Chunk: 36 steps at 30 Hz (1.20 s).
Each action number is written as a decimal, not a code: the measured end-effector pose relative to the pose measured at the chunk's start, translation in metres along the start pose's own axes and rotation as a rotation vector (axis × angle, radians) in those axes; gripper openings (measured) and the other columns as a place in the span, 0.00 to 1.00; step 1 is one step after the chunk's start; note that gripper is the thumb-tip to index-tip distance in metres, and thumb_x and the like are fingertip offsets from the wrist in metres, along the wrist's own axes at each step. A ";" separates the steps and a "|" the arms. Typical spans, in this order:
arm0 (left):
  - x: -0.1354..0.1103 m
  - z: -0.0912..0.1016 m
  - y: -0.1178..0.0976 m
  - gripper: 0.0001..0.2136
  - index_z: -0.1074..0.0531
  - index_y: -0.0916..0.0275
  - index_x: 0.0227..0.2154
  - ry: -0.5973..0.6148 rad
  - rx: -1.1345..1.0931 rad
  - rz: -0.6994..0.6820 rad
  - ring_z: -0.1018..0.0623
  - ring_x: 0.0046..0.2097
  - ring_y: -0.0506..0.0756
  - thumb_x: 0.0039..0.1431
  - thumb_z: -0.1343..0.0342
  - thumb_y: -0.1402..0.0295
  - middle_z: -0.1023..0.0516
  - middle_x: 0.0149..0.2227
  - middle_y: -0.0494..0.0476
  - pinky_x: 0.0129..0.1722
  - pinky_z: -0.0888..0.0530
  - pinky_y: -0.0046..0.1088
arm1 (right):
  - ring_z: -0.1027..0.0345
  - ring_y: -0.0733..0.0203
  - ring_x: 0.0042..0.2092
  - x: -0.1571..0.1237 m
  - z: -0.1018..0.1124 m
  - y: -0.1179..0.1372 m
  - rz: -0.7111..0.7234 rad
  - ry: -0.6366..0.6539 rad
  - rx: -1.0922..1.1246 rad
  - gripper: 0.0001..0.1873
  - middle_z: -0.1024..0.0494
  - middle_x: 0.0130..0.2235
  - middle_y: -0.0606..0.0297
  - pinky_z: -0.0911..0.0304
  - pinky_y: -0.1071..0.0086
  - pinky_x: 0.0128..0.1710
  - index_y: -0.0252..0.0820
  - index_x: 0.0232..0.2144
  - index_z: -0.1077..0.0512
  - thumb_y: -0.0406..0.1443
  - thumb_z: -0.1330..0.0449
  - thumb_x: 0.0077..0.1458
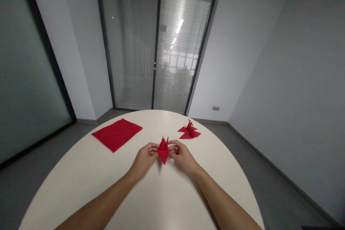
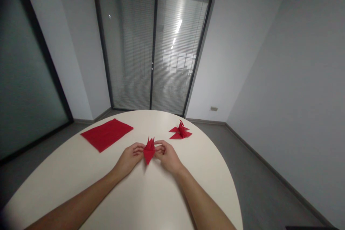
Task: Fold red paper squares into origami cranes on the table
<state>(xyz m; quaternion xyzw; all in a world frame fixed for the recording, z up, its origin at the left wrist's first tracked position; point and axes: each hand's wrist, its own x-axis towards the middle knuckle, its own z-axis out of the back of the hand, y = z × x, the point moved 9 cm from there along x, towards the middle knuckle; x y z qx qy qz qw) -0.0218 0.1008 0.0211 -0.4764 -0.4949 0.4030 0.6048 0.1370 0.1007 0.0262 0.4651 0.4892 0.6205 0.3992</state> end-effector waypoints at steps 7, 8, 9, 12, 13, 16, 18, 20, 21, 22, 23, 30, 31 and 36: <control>0.001 0.005 -0.003 0.10 0.21 0.63 0.34 -0.016 0.031 0.044 0.16 0.40 0.60 0.49 0.36 0.65 0.15 0.36 0.60 0.44 0.23 0.36 | 0.21 0.50 0.43 0.002 0.000 -0.003 -0.007 0.000 0.014 0.20 0.16 0.36 0.57 0.31 0.57 0.48 0.39 0.39 0.21 0.45 0.28 0.47; 0.000 0.005 -0.003 0.10 0.21 0.63 0.34 -0.012 0.027 0.057 0.16 0.40 0.60 0.48 0.36 0.65 0.15 0.36 0.60 0.44 0.23 0.36 | 0.21 0.50 0.44 0.002 -0.001 -0.003 -0.006 0.012 0.015 0.19 0.16 0.36 0.57 0.31 0.56 0.49 0.39 0.39 0.21 0.44 0.28 0.48; 0.000 0.005 -0.003 0.11 0.21 0.63 0.34 -0.010 0.024 0.064 0.16 0.40 0.61 0.48 0.36 0.64 0.15 0.36 0.60 0.43 0.23 0.35 | 0.21 0.50 0.44 0.002 -0.002 -0.002 0.003 0.029 0.004 0.18 0.16 0.37 0.57 0.31 0.56 0.49 0.39 0.39 0.22 0.43 0.29 0.48; -0.001 0.006 -0.003 0.10 0.21 0.63 0.34 -0.022 0.032 0.057 0.16 0.39 0.60 0.49 0.36 0.65 0.15 0.35 0.59 0.43 0.22 0.35 | 0.23 0.53 0.43 -0.001 0.002 0.009 0.075 0.033 -0.146 0.16 0.17 0.41 0.57 0.31 0.58 0.47 0.40 0.43 0.22 0.38 0.33 0.52; -0.001 0.007 -0.003 0.10 0.21 0.63 0.34 -0.030 0.042 0.049 0.16 0.39 0.60 0.49 0.36 0.65 0.15 0.35 0.59 0.43 0.22 0.35 | 0.23 0.54 0.43 -0.002 0.006 0.014 0.101 0.004 -0.222 0.15 0.17 0.44 0.57 0.31 0.59 0.46 0.41 0.45 0.23 0.37 0.35 0.53; -0.003 0.007 -0.005 0.09 0.21 0.62 0.35 -0.048 0.089 0.012 0.16 0.39 0.60 0.50 0.37 0.66 0.15 0.35 0.59 0.43 0.22 0.35 | 0.26 0.56 0.46 -0.007 0.017 0.030 0.161 -0.085 -0.353 0.18 0.20 0.51 0.56 0.31 0.59 0.46 0.43 0.51 0.25 0.36 0.39 0.57; -0.004 0.006 -0.007 0.09 0.21 0.62 0.35 -0.049 0.137 -0.019 0.17 0.40 0.60 0.51 0.38 0.66 0.15 0.36 0.58 0.43 0.23 0.35 | 0.26 0.55 0.48 -0.010 0.018 0.040 0.202 -0.080 -0.377 0.20 0.22 0.53 0.56 0.31 0.59 0.48 0.44 0.54 0.27 0.38 0.39 0.59; -0.006 0.004 -0.010 0.08 0.20 0.61 0.35 -0.039 0.192 -0.043 0.17 0.40 0.60 0.52 0.39 0.66 0.15 0.37 0.58 0.44 0.23 0.34 | 0.26 0.55 0.48 -0.012 0.017 0.046 0.237 -0.069 -0.415 0.18 0.21 0.52 0.57 0.32 0.59 0.48 0.45 0.52 0.25 0.39 0.39 0.60; -0.006 0.004 -0.011 0.08 0.20 0.61 0.35 -0.034 0.217 -0.048 0.17 0.41 0.60 0.52 0.39 0.66 0.15 0.37 0.58 0.43 0.23 0.34 | 0.26 0.55 0.47 -0.012 0.018 0.049 0.249 -0.068 -0.444 0.16 0.20 0.51 0.58 0.32 0.59 0.48 0.45 0.51 0.24 0.39 0.39 0.60; -0.006 0.003 -0.012 0.08 0.20 0.60 0.35 -0.031 0.237 -0.050 0.17 0.41 0.59 0.53 0.40 0.66 0.15 0.38 0.58 0.43 0.23 0.34 | 0.26 0.55 0.47 -0.013 0.018 0.050 0.260 -0.073 -0.474 0.14 0.19 0.49 0.58 0.32 0.59 0.48 0.45 0.48 0.23 0.39 0.39 0.61; -0.007 0.003 -0.012 0.09 0.19 0.60 0.36 -0.030 0.248 -0.051 0.17 0.41 0.59 0.53 0.40 0.66 0.15 0.38 0.58 0.43 0.24 0.34 | 0.26 0.55 0.46 -0.013 0.019 0.051 0.269 -0.078 -0.500 0.13 0.18 0.47 0.59 0.33 0.60 0.48 0.45 0.47 0.23 0.39 0.39 0.61; -0.006 0.007 -0.012 0.10 0.20 0.61 0.37 -0.079 0.211 -0.058 0.17 0.41 0.60 0.53 0.41 0.66 0.15 0.39 0.59 0.42 0.24 0.33 | 0.25 0.54 0.42 -0.015 0.026 0.052 0.261 -0.097 -0.551 0.09 0.17 0.39 0.61 0.34 0.63 0.45 0.43 0.36 0.22 0.41 0.38 0.62; -0.006 0.007 -0.012 0.10 0.20 0.61 0.37 -0.080 0.213 -0.055 0.17 0.41 0.60 0.53 0.40 0.65 0.15 0.38 0.59 0.42 0.24 0.33 | 0.25 0.54 0.43 -0.016 0.025 0.052 0.260 -0.087 -0.545 0.09 0.17 0.39 0.61 0.34 0.63 0.46 0.43 0.36 0.22 0.41 0.38 0.62; -0.008 0.004 -0.016 0.10 0.19 0.61 0.36 -0.053 0.210 -0.054 0.17 0.41 0.60 0.53 0.40 0.65 0.15 0.38 0.59 0.41 0.24 0.32 | 0.24 0.53 0.43 -0.015 0.020 0.050 0.261 -0.063 -0.532 0.07 0.17 0.40 0.61 0.33 0.62 0.48 0.44 0.35 0.21 0.40 0.37 0.60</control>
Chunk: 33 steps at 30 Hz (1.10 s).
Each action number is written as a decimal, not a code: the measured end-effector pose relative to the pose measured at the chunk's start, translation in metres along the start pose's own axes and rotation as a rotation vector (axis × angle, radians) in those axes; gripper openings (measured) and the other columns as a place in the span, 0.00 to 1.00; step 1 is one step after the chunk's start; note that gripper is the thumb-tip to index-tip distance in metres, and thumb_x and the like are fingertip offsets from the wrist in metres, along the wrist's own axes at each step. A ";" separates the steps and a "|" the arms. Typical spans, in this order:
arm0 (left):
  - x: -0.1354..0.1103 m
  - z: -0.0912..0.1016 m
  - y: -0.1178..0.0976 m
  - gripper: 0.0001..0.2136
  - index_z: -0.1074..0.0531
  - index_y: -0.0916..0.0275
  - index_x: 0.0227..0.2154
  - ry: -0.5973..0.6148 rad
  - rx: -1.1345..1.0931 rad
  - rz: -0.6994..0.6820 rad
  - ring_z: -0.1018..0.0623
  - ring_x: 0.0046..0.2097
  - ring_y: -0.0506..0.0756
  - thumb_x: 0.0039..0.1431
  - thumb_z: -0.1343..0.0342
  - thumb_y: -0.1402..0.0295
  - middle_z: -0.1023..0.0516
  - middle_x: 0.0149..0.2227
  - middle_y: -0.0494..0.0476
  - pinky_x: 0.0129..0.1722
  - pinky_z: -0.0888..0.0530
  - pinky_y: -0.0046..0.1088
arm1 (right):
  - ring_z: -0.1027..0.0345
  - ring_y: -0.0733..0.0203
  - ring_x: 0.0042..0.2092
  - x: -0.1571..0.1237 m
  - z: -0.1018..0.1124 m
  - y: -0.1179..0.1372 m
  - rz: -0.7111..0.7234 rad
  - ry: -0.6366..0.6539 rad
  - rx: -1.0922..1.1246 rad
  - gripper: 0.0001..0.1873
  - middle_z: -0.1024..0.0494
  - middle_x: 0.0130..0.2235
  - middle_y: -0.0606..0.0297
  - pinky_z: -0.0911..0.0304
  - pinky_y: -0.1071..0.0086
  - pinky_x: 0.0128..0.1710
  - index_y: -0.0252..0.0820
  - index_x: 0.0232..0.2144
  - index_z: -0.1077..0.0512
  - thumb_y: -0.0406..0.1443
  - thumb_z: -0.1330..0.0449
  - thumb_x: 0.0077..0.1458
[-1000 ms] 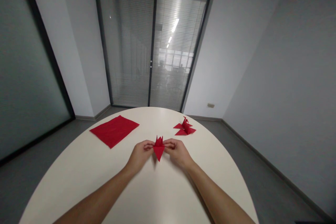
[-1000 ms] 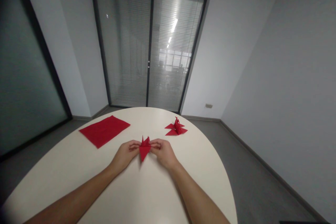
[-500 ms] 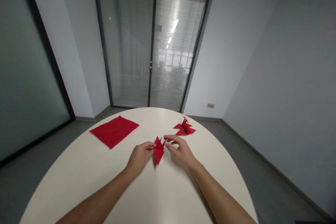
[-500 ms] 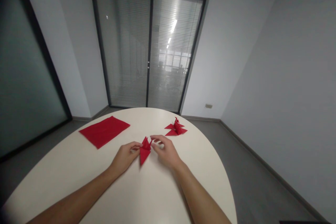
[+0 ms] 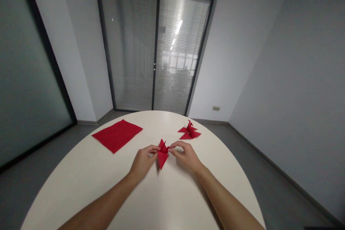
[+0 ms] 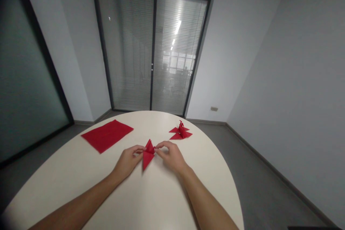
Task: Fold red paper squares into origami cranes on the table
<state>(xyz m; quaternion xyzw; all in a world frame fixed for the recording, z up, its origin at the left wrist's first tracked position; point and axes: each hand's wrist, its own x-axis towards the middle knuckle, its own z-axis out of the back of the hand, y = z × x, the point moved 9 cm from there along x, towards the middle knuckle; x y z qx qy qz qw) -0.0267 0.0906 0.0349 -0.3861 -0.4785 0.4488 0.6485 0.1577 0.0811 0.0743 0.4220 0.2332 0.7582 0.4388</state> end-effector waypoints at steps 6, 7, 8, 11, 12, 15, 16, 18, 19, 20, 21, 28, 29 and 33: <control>-0.002 0.002 -0.004 0.08 0.19 0.60 0.34 0.006 0.003 0.001 0.17 0.41 0.60 0.52 0.40 0.66 0.15 0.38 0.59 0.39 0.25 0.32 | 0.23 0.53 0.43 0.002 -0.004 -0.006 -0.045 -0.013 0.047 0.11 0.17 0.39 0.61 0.33 0.60 0.48 0.42 0.43 0.21 0.39 0.36 0.58; -0.002 0.002 -0.004 0.08 0.19 0.60 0.34 0.010 0.005 -0.001 0.17 0.41 0.60 0.53 0.40 0.66 0.15 0.38 0.59 0.39 0.25 0.31 | 0.23 0.53 0.44 0.002 -0.006 -0.007 -0.059 -0.004 0.064 0.12 0.17 0.39 0.60 0.33 0.60 0.49 0.42 0.44 0.21 0.39 0.36 0.58; -0.002 0.002 -0.005 0.08 0.19 0.60 0.35 0.015 0.005 -0.003 0.17 0.41 0.60 0.53 0.40 0.66 0.15 0.38 0.59 0.40 0.25 0.31 | 0.24 0.53 0.44 0.003 -0.008 -0.008 -0.071 0.007 0.081 0.12 0.17 0.40 0.60 0.33 0.60 0.49 0.42 0.43 0.20 0.39 0.37 0.58; -0.002 0.000 -0.003 0.10 0.21 0.61 0.38 0.021 -0.032 -0.002 0.17 0.42 0.60 0.54 0.39 0.64 0.15 0.40 0.60 0.40 0.24 0.31 | 0.24 0.52 0.43 0.002 -0.011 -0.011 -0.103 0.012 0.125 0.10 0.17 0.39 0.59 0.33 0.59 0.47 0.41 0.37 0.20 0.39 0.38 0.58; -0.002 0.000 -0.002 0.11 0.22 0.61 0.39 0.019 -0.052 -0.004 0.17 0.42 0.60 0.54 0.39 0.64 0.15 0.40 0.60 0.40 0.24 0.31 | 0.24 0.52 0.42 0.002 -0.012 -0.012 -0.112 0.008 0.139 0.09 0.17 0.38 0.59 0.33 0.59 0.47 0.41 0.36 0.20 0.39 0.38 0.58; -0.001 0.000 0.000 0.12 0.25 0.61 0.41 -0.007 -0.100 -0.011 0.16 0.41 0.59 0.54 0.39 0.63 0.15 0.38 0.58 0.41 0.24 0.32 | 0.25 0.53 0.41 -0.001 -0.014 -0.016 -0.136 0.011 0.163 0.09 0.17 0.36 0.60 0.34 0.59 0.46 0.41 0.33 0.21 0.39 0.38 0.57; -0.001 0.000 0.002 0.12 0.26 0.61 0.40 -0.017 -0.109 -0.009 0.16 0.40 0.59 0.54 0.38 0.63 0.15 0.37 0.58 0.41 0.24 0.32 | 0.25 0.53 0.41 -0.001 -0.015 -0.017 -0.137 0.009 0.159 0.09 0.17 0.36 0.60 0.34 0.59 0.46 0.41 0.33 0.21 0.39 0.38 0.57; -0.001 -0.001 0.005 0.13 0.28 0.61 0.40 -0.023 -0.128 0.006 0.16 0.39 0.59 0.54 0.38 0.62 0.15 0.35 0.58 0.41 0.24 0.33 | 0.24 0.53 0.41 -0.002 -0.013 -0.015 -0.120 -0.014 0.131 0.08 0.17 0.38 0.60 0.34 0.58 0.48 0.41 0.36 0.21 0.39 0.37 0.57; -0.001 -0.001 0.005 0.14 0.29 0.61 0.41 -0.019 -0.137 0.010 0.16 0.38 0.59 0.54 0.38 0.62 0.15 0.34 0.58 0.41 0.24 0.33 | 0.24 0.53 0.42 -0.002 -0.012 -0.013 -0.103 -0.032 0.115 0.09 0.17 0.39 0.60 0.34 0.58 0.48 0.41 0.38 0.21 0.38 0.37 0.57; -0.001 -0.002 0.006 0.14 0.29 0.61 0.41 -0.013 -0.145 0.013 0.16 0.38 0.59 0.54 0.38 0.61 0.15 0.34 0.58 0.40 0.24 0.33 | 0.24 0.53 0.44 -0.002 -0.011 -0.011 -0.087 -0.053 0.104 0.10 0.16 0.41 0.60 0.34 0.58 0.49 0.42 0.40 0.20 0.38 0.37 0.57; -0.001 -0.002 0.005 0.14 0.29 0.61 0.41 -0.007 -0.150 0.013 0.16 0.38 0.59 0.54 0.38 0.61 0.15 0.34 0.58 0.40 0.24 0.33 | 0.24 0.52 0.45 -0.002 -0.009 -0.008 -0.075 -0.071 0.102 0.11 0.16 0.43 0.59 0.34 0.58 0.51 0.43 0.41 0.20 0.39 0.36 0.57; -0.003 -0.003 0.002 0.14 0.29 0.61 0.40 0.026 -0.147 0.021 0.16 0.36 0.59 0.54 0.38 0.61 0.16 0.32 0.56 0.39 0.24 0.32 | 0.22 0.50 0.48 -0.001 -0.008 0.002 -0.028 -0.100 0.086 0.13 0.16 0.46 0.57 0.32 0.56 0.53 0.44 0.43 0.18 0.42 0.37 0.60; -0.003 -0.003 0.001 0.14 0.29 0.61 0.40 0.030 -0.145 0.020 0.16 0.36 0.59 0.54 0.38 0.61 0.16 0.32 0.56 0.39 0.24 0.32 | 0.22 0.50 0.48 -0.001 -0.008 0.003 -0.013 -0.098 0.069 0.13 0.16 0.45 0.57 0.31 0.56 0.52 0.45 0.43 0.18 0.42 0.37 0.60; -0.003 -0.003 -0.003 0.13 0.28 0.61 0.40 0.054 -0.138 0.025 0.16 0.36 0.58 0.53 0.38 0.62 0.16 0.32 0.56 0.39 0.24 0.32 | 0.22 0.50 0.45 0.001 -0.007 0.014 0.040 -0.094 0.011 0.11 0.15 0.43 0.59 0.31 0.57 0.50 0.46 0.42 0.18 0.41 0.36 0.60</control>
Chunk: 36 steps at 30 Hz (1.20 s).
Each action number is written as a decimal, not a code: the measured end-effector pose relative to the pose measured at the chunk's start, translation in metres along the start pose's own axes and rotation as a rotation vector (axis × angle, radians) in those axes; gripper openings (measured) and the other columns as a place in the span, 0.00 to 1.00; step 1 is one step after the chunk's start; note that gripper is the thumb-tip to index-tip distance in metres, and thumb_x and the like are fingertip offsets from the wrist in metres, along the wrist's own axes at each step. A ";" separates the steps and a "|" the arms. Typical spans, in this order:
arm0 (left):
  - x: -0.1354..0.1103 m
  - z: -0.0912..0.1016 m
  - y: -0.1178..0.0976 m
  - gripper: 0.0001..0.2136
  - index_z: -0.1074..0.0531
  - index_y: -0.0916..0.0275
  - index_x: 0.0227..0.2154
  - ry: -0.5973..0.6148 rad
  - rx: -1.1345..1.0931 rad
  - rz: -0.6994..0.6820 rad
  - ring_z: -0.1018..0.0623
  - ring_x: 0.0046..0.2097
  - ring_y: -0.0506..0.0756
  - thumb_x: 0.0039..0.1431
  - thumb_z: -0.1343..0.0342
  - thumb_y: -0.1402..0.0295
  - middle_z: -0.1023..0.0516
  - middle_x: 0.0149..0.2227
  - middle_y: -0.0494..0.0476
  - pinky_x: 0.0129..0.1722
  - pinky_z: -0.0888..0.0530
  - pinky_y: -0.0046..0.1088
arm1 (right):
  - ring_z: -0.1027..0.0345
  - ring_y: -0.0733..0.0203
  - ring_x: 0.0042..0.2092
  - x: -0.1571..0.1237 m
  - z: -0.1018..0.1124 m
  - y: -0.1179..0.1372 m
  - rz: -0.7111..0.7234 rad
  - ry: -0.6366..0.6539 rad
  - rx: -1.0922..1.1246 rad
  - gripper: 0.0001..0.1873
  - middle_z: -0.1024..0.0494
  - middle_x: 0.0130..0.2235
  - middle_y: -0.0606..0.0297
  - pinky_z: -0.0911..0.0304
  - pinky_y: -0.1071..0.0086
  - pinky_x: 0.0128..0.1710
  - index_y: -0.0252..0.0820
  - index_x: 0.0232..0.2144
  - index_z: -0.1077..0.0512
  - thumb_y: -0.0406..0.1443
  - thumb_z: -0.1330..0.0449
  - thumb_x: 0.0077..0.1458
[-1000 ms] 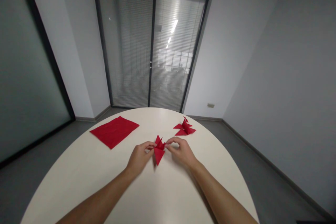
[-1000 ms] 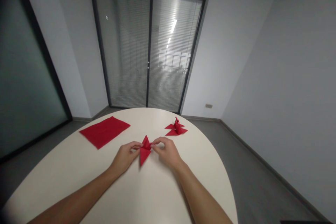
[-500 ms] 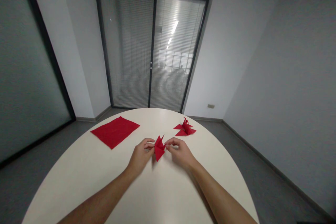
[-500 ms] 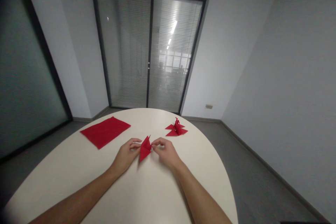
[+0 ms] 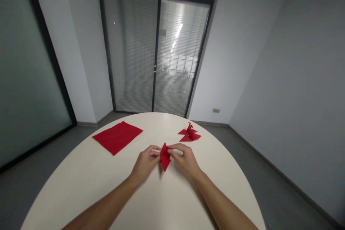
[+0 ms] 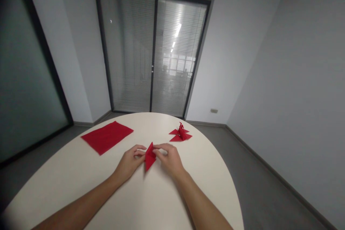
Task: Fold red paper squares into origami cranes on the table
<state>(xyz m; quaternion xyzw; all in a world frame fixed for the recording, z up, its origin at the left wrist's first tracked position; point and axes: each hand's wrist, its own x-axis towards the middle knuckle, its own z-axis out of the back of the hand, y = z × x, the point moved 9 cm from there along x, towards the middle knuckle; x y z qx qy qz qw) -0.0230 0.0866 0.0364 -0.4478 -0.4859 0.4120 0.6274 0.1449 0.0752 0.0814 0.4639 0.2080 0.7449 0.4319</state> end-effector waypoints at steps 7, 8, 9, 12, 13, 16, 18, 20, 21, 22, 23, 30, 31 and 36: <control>-0.001 -0.001 -0.003 0.13 0.28 0.61 0.41 0.027 -0.005 -0.012 0.16 0.38 0.59 0.54 0.38 0.64 0.15 0.34 0.57 0.39 0.24 0.32 | 0.23 0.51 0.43 0.004 0.001 0.008 -0.027 0.009 0.005 0.09 0.15 0.39 0.59 0.31 0.58 0.48 0.46 0.38 0.18 0.40 0.37 0.60; -0.001 -0.001 -0.003 0.13 0.28 0.61 0.41 0.030 0.001 -0.014 0.16 0.38 0.59 0.54 0.38 0.63 0.15 0.34 0.58 0.39 0.24 0.32 | 0.23 0.51 0.42 0.004 0.001 0.006 -0.042 0.008 0.033 0.09 0.16 0.39 0.59 0.31 0.58 0.48 0.45 0.37 0.18 0.40 0.37 0.59; 0.000 -0.002 -0.001 0.13 0.28 0.61 0.41 0.034 0.003 -0.012 0.16 0.38 0.59 0.54 0.37 0.62 0.15 0.35 0.58 0.39 0.24 0.32 | 0.23 0.51 0.42 0.005 0.000 0.003 -0.062 0.004 0.066 0.08 0.16 0.38 0.59 0.31 0.59 0.48 0.45 0.36 0.18 0.40 0.36 0.58; 0.000 -0.003 0.003 0.14 0.28 0.61 0.41 0.043 -0.008 0.000 0.16 0.38 0.60 0.54 0.37 0.61 0.15 0.35 0.60 0.38 0.24 0.33 | 0.23 0.52 0.41 0.005 -0.001 -0.007 -0.124 -0.031 0.181 0.09 0.16 0.37 0.59 0.30 0.60 0.47 0.43 0.35 0.20 0.41 0.34 0.55; 0.001 -0.004 0.004 0.14 0.27 0.61 0.41 0.043 -0.015 -0.001 0.16 0.38 0.60 0.54 0.36 0.61 0.15 0.35 0.60 0.38 0.24 0.33 | 0.23 0.53 0.41 0.006 -0.002 -0.010 -0.141 -0.041 0.218 0.10 0.17 0.37 0.59 0.30 0.60 0.46 0.42 0.35 0.21 0.41 0.33 0.54; 0.001 -0.003 0.004 0.14 0.27 0.61 0.40 0.030 -0.030 -0.021 0.17 0.38 0.59 0.53 0.36 0.61 0.16 0.35 0.59 0.38 0.24 0.32 | 0.23 0.55 0.38 0.005 -0.008 -0.020 -0.194 -0.043 0.300 0.14 0.18 0.35 0.60 0.30 0.62 0.41 0.41 0.37 0.24 0.43 0.32 0.53; 0.001 -0.003 0.004 0.15 0.27 0.61 0.39 0.018 -0.049 -0.020 0.18 0.37 0.58 0.52 0.35 0.61 0.16 0.34 0.58 0.38 0.25 0.32 | 0.24 0.55 0.36 0.004 -0.011 -0.025 -0.229 -0.036 0.341 0.17 0.18 0.33 0.61 0.30 0.63 0.39 0.40 0.41 0.25 0.45 0.32 0.54; 0.001 -0.003 0.005 0.16 0.27 0.62 0.40 0.006 -0.074 -0.003 0.18 0.36 0.58 0.51 0.35 0.60 0.17 0.33 0.58 0.38 0.25 0.32 | 0.24 0.55 0.38 0.003 -0.010 -0.028 -0.234 -0.049 0.373 0.20 0.18 0.36 0.59 0.30 0.62 0.39 0.40 0.44 0.26 0.47 0.33 0.54; 0.001 -0.002 0.005 0.16 0.28 0.62 0.39 -0.003 -0.082 0.007 0.18 0.36 0.57 0.51 0.35 0.60 0.17 0.32 0.57 0.38 0.25 0.32 | 0.23 0.54 0.39 0.003 -0.009 -0.029 -0.230 -0.058 0.385 0.22 0.17 0.37 0.57 0.29 0.62 0.40 0.39 0.44 0.26 0.48 0.32 0.53; 0.001 -0.002 0.005 0.16 0.28 0.62 0.39 -0.010 -0.085 0.017 0.18 0.36 0.57 0.50 0.34 0.59 0.17 0.31 0.57 0.38 0.26 0.31 | 0.23 0.53 0.41 0.003 -0.007 -0.029 -0.226 -0.066 0.392 0.23 0.17 0.39 0.56 0.29 0.61 0.40 0.39 0.44 0.26 0.48 0.32 0.53; 0.001 -0.001 0.005 0.17 0.28 0.62 0.39 -0.017 -0.086 0.025 0.18 0.35 0.57 0.50 0.34 0.59 0.17 0.31 0.57 0.38 0.26 0.31 | 0.23 0.52 0.42 0.002 -0.006 -0.029 -0.227 -0.067 0.395 0.24 0.18 0.40 0.55 0.29 0.61 0.41 0.39 0.45 0.26 0.49 0.31 0.52; 0.001 -0.004 0.003 0.17 0.28 0.61 0.39 0.011 -0.091 0.046 0.18 0.35 0.58 0.49 0.34 0.58 0.17 0.31 0.56 0.37 0.26 0.32 | 0.23 0.53 0.41 0.001 -0.012 -0.020 -0.202 0.028 0.363 0.23 0.18 0.36 0.61 0.31 0.58 0.47 0.41 0.49 0.27 0.47 0.33 0.55; 0.001 -0.004 0.002 0.17 0.28 0.61 0.39 0.006 -0.093 0.041 0.18 0.35 0.58 0.49 0.34 0.58 0.17 0.31 0.56 0.38 0.26 0.32 | 0.24 0.54 0.41 0.000 -0.012 -0.019 -0.201 0.033 0.353 0.23 0.19 0.35 0.61 0.31 0.58 0.47 0.41 0.50 0.27 0.47 0.34 0.56; 0.000 0.003 0.004 0.19 0.29 0.61 0.38 -0.094 -0.151 0.046 0.18 0.35 0.57 0.46 0.33 0.59 0.17 0.33 0.57 0.37 0.24 0.32 | 0.26 0.53 0.44 -0.007 0.001 -0.023 -0.225 -0.017 0.259 0.24 0.21 0.43 0.58 0.32 0.61 0.46 0.43 0.51 0.26 0.50 0.36 0.57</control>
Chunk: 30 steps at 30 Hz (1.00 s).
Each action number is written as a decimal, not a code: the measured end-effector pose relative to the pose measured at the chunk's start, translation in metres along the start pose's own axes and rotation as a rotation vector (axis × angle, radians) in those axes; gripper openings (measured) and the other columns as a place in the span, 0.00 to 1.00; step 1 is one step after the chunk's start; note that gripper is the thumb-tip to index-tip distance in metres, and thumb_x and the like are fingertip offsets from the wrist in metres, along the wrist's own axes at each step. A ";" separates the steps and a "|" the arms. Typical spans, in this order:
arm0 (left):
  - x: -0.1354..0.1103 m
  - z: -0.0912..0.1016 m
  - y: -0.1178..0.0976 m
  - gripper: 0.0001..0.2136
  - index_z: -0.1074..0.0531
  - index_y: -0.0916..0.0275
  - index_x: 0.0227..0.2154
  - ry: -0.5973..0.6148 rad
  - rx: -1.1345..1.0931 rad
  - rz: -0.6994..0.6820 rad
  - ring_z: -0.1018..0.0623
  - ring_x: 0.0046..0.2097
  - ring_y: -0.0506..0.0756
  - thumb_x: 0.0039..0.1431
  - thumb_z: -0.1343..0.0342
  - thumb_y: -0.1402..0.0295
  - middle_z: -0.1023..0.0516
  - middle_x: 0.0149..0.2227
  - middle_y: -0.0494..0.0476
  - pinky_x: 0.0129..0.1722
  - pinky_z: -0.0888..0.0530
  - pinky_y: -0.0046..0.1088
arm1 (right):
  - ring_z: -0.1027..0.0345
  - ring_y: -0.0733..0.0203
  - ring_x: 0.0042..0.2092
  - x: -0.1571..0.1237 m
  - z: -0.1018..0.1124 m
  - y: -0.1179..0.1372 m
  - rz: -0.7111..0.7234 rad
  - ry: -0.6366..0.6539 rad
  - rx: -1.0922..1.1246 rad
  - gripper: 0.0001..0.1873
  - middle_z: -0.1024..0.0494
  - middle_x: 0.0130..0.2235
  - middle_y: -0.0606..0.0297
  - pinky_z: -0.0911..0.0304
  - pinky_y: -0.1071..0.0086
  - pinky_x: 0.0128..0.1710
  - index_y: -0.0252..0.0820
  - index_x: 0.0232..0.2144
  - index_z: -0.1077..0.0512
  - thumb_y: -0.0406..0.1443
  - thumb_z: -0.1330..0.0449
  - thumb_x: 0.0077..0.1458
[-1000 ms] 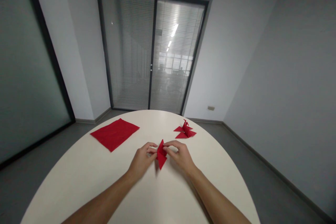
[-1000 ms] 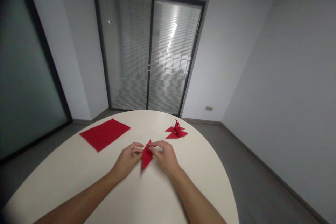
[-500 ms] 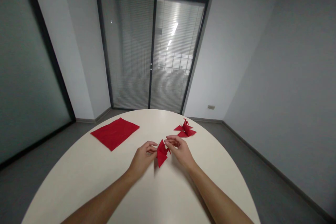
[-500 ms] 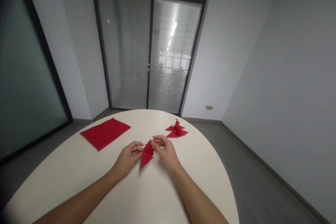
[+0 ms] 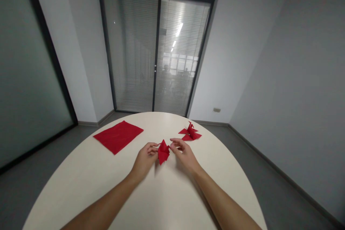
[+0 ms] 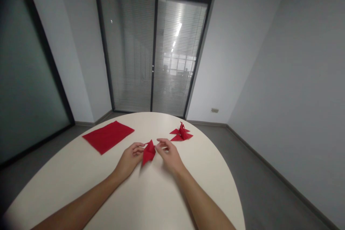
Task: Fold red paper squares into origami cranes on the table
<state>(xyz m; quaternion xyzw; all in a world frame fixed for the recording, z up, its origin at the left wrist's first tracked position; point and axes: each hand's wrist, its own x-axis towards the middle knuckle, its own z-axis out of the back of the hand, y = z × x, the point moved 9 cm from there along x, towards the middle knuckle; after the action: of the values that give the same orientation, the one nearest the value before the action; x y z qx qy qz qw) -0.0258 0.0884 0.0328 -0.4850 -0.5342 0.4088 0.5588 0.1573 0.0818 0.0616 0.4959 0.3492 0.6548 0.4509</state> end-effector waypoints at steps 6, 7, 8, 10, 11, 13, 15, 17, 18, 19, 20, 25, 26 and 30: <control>-0.002 0.005 0.004 0.22 0.29 0.62 0.38 -0.073 -0.053 0.053 0.18 0.34 0.58 0.42 0.31 0.59 0.17 0.33 0.58 0.33 0.24 0.30 | 0.26 0.58 0.39 -0.011 -0.014 -0.006 -0.053 0.139 0.116 0.33 0.22 0.40 0.62 0.32 0.63 0.42 0.43 0.55 0.31 0.43 0.29 0.48; -0.002 0.005 0.005 0.22 0.29 0.62 0.38 -0.070 -0.044 0.057 0.18 0.34 0.58 0.42 0.31 0.58 0.17 0.32 0.58 0.32 0.24 0.30 | 0.26 0.59 0.37 -0.012 -0.017 -0.007 -0.053 0.141 0.145 0.34 0.22 0.39 0.63 0.32 0.64 0.41 0.43 0.56 0.32 0.42 0.28 0.47; -0.002 0.005 0.005 0.22 0.28 0.62 0.39 -0.063 -0.033 0.061 0.18 0.33 0.58 0.43 0.31 0.57 0.17 0.32 0.58 0.32 0.24 0.30 | 0.26 0.59 0.37 -0.011 -0.018 -0.007 -0.050 0.128 0.163 0.33 0.22 0.38 0.64 0.32 0.65 0.40 0.43 0.55 0.32 0.41 0.29 0.47; -0.002 0.003 0.006 0.22 0.27 0.62 0.39 -0.041 -0.008 0.064 0.17 0.33 0.58 0.44 0.31 0.56 0.17 0.31 0.58 0.32 0.25 0.30 | 0.26 0.59 0.36 -0.009 -0.019 -0.007 -0.037 0.095 0.168 0.28 0.20 0.37 0.64 0.32 0.65 0.39 0.43 0.52 0.29 0.42 0.30 0.49; -0.003 0.002 0.005 0.22 0.26 0.63 0.39 -0.030 0.004 0.065 0.17 0.34 0.58 0.44 0.31 0.56 0.17 0.31 0.59 0.32 0.25 0.30 | 0.26 0.59 0.36 -0.008 -0.019 -0.006 -0.034 0.088 0.160 0.24 0.19 0.36 0.63 0.32 0.65 0.38 0.42 0.48 0.27 0.43 0.30 0.50; -0.003 0.001 0.004 0.21 0.24 0.64 0.38 -0.016 0.026 0.072 0.17 0.34 0.59 0.44 0.31 0.56 0.16 0.31 0.60 0.31 0.26 0.29 | 0.25 0.57 0.35 -0.006 -0.018 -0.006 -0.046 0.094 0.144 0.19 0.18 0.34 0.61 0.32 0.65 0.38 0.40 0.41 0.23 0.45 0.30 0.49; -0.004 0.001 0.003 0.20 0.22 0.65 0.37 -0.012 0.045 0.087 0.18 0.33 0.58 0.43 0.31 0.56 0.16 0.32 0.62 0.29 0.27 0.28 | 0.24 0.56 0.34 -0.005 -0.016 -0.008 -0.087 0.094 0.136 0.19 0.17 0.32 0.60 0.31 0.65 0.36 0.39 0.35 0.22 0.47 0.30 0.48; -0.004 0.001 0.004 0.20 0.20 0.65 0.36 -0.015 0.054 0.103 0.19 0.32 0.58 0.43 0.31 0.56 0.16 0.31 0.62 0.27 0.29 0.27 | 0.23 0.55 0.33 -0.006 -0.014 -0.012 -0.136 0.081 0.141 0.20 0.17 0.31 0.59 0.31 0.65 0.35 0.38 0.33 0.21 0.49 0.29 0.46; -0.005 0.001 0.004 0.20 0.20 0.65 0.36 -0.018 0.056 0.111 0.19 0.31 0.57 0.43 0.31 0.56 0.16 0.31 0.62 0.26 0.30 0.26 | 0.23 0.54 0.33 -0.006 -0.013 -0.014 -0.156 0.072 0.146 0.21 0.17 0.30 0.58 0.31 0.64 0.34 0.38 0.32 0.21 0.49 0.29 0.45; -0.005 0.002 0.005 0.20 0.19 0.65 0.36 -0.022 0.057 0.118 0.20 0.30 0.57 0.43 0.32 0.56 0.16 0.31 0.61 0.25 0.31 0.26 | 0.23 0.54 0.33 -0.006 -0.013 -0.016 -0.172 0.065 0.153 0.21 0.16 0.30 0.58 0.31 0.64 0.34 0.38 0.31 0.21 0.50 0.28 0.44; -0.005 0.002 0.006 0.20 0.19 0.65 0.36 -0.026 0.058 0.122 0.21 0.29 0.56 0.43 0.32 0.56 0.16 0.30 0.61 0.25 0.31 0.26 | 0.22 0.53 0.33 -0.007 -0.013 -0.018 -0.184 0.061 0.160 0.22 0.16 0.30 0.57 0.31 0.64 0.33 0.38 0.31 0.21 0.50 0.28 0.43; -0.004 0.005 0.008 0.19 0.18 0.65 0.35 -0.049 0.051 0.115 0.22 0.28 0.55 0.43 0.32 0.55 0.17 0.29 0.60 0.25 0.32 0.26 | 0.21 0.52 0.33 -0.007 -0.016 -0.020 -0.198 0.075 0.193 0.24 0.16 0.31 0.56 0.30 0.63 0.34 0.37 0.32 0.22 0.51 0.27 0.41; -0.004 0.005 0.008 0.19 0.18 0.65 0.34 -0.051 0.050 0.112 0.23 0.27 0.54 0.43 0.32 0.56 0.17 0.28 0.59 0.25 0.32 0.26 | 0.21 0.52 0.33 -0.006 -0.016 -0.019 -0.190 0.077 0.202 0.25 0.16 0.32 0.56 0.30 0.63 0.35 0.38 0.33 0.23 0.51 0.27 0.41; -0.003 0.003 0.007 0.19 0.18 0.65 0.34 -0.056 0.042 0.108 0.25 0.25 0.52 0.42 0.32 0.56 0.18 0.27 0.58 0.24 0.33 0.25 | 0.22 0.55 0.32 -0.005 -0.011 -0.015 -0.167 0.059 0.238 0.25 0.17 0.30 0.61 0.31 0.65 0.34 0.40 0.38 0.27 0.48 0.26 0.42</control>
<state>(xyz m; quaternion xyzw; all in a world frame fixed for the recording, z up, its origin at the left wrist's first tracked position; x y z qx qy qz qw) -0.0288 0.0873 0.0252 -0.4898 -0.5138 0.4630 0.5308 0.1513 0.0820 0.0432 0.4956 0.4774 0.5833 0.4316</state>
